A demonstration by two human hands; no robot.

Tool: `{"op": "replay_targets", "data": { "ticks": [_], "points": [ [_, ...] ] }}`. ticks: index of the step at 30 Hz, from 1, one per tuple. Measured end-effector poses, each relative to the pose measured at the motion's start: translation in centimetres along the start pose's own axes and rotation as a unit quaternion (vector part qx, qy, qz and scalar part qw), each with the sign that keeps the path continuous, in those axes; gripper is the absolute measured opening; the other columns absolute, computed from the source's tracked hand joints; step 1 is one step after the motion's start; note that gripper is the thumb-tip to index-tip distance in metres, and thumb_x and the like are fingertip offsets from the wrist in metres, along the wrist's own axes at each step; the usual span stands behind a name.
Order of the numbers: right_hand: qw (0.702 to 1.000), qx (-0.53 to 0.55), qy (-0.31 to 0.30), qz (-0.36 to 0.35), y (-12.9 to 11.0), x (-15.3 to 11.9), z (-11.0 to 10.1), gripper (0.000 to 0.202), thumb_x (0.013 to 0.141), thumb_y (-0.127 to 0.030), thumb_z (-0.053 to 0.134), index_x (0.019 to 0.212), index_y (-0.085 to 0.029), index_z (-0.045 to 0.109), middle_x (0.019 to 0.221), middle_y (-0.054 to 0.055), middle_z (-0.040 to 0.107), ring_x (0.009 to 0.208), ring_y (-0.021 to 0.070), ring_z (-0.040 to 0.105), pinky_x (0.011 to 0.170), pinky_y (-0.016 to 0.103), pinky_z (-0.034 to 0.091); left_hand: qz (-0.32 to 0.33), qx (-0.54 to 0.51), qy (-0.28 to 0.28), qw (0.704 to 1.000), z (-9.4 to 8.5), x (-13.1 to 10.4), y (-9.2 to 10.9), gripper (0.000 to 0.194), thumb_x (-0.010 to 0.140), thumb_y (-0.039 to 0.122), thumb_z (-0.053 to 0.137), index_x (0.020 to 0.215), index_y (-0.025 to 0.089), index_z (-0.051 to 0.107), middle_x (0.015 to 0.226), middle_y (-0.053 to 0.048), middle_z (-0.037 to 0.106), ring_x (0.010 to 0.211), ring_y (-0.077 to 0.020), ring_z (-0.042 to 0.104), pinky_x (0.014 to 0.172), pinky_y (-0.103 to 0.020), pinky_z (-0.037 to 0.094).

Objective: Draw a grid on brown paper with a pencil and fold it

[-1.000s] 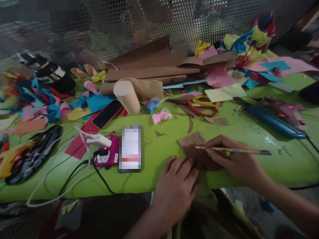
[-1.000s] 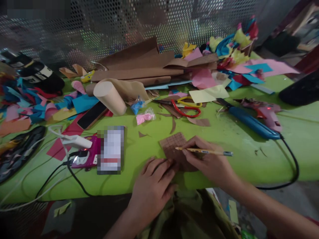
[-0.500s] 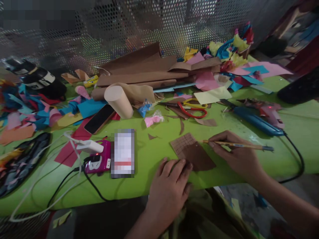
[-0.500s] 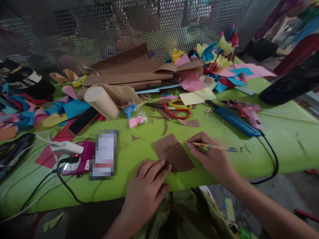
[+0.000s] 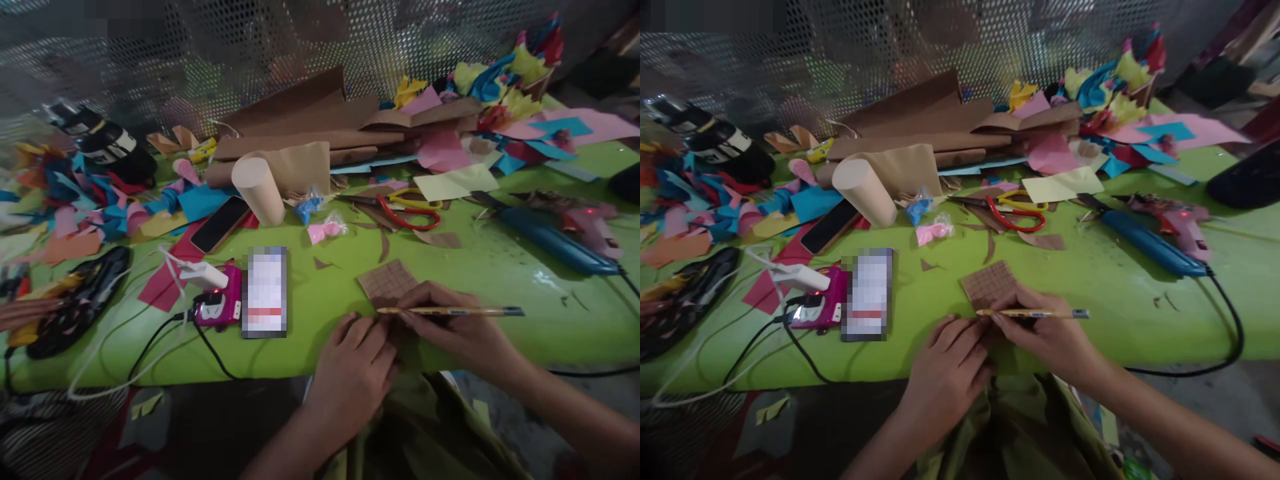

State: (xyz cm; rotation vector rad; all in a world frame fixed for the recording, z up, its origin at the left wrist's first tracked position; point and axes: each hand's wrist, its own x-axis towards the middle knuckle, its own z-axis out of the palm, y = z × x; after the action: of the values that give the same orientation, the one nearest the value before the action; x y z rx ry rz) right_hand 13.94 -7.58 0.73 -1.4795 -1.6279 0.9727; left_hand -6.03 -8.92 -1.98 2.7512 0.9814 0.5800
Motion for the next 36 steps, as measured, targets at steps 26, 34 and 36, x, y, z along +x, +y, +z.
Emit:
{"op": "replay_targets", "data": {
  "ticks": [26, 34, 36],
  "points": [
    [0.980, -0.096, 0.173, 0.026, 2.5, -0.9, -3.4, 0.010, 0.085, -0.030, 0.064, 0.076, -0.025, 0.065, 0.068, 0.003, 0.070, 0.062, 0.0205, 0.065, 0.054, 0.030, 0.049, -0.018, 0.000, -0.011, 1.000, -0.4, 0.1, 0.0, 0.037, 0.097, 0.030, 0.055, 0.133, 0.022, 0.060, 0.130, -0.004, 0.068, 0.117, -0.0198, 0.056, 0.107, -0.038, 0.044],
    [0.993, -0.012, 0.119, -0.008, 0.9, -1.7, -2.3, 0.011, 0.087, -0.036, 0.066, 0.081, -0.027, 0.067, 0.071, 0.002, 0.070, 0.063, 0.0196, 0.066, 0.054, 0.029, 0.052, -0.027, 0.012, -0.018, 0.999, -0.1, -0.5, 0.7, 0.038, 0.096, 0.035, 0.056, 0.131, 0.019, 0.061, 0.132, -0.007, 0.065, 0.123, -0.0219, 0.056, 0.113, -0.042, 0.040],
    [0.998, 0.019, 0.060, -0.002, 0.6, -1.7, -1.5, 0.013, 0.088, -0.038, 0.064, 0.082, -0.027, 0.068, 0.073, 0.002, 0.072, 0.063, 0.0194, 0.067, 0.054, 0.029, 0.053, -0.027, 0.005, -0.002, 1.000, 0.1, -0.6, 0.8, 0.027, 0.096, 0.034, 0.057, 0.116, 0.019, 0.068, 0.126, -0.006, 0.068, 0.120, -0.0212, 0.058, 0.115, -0.041, 0.038]
  ]
}}
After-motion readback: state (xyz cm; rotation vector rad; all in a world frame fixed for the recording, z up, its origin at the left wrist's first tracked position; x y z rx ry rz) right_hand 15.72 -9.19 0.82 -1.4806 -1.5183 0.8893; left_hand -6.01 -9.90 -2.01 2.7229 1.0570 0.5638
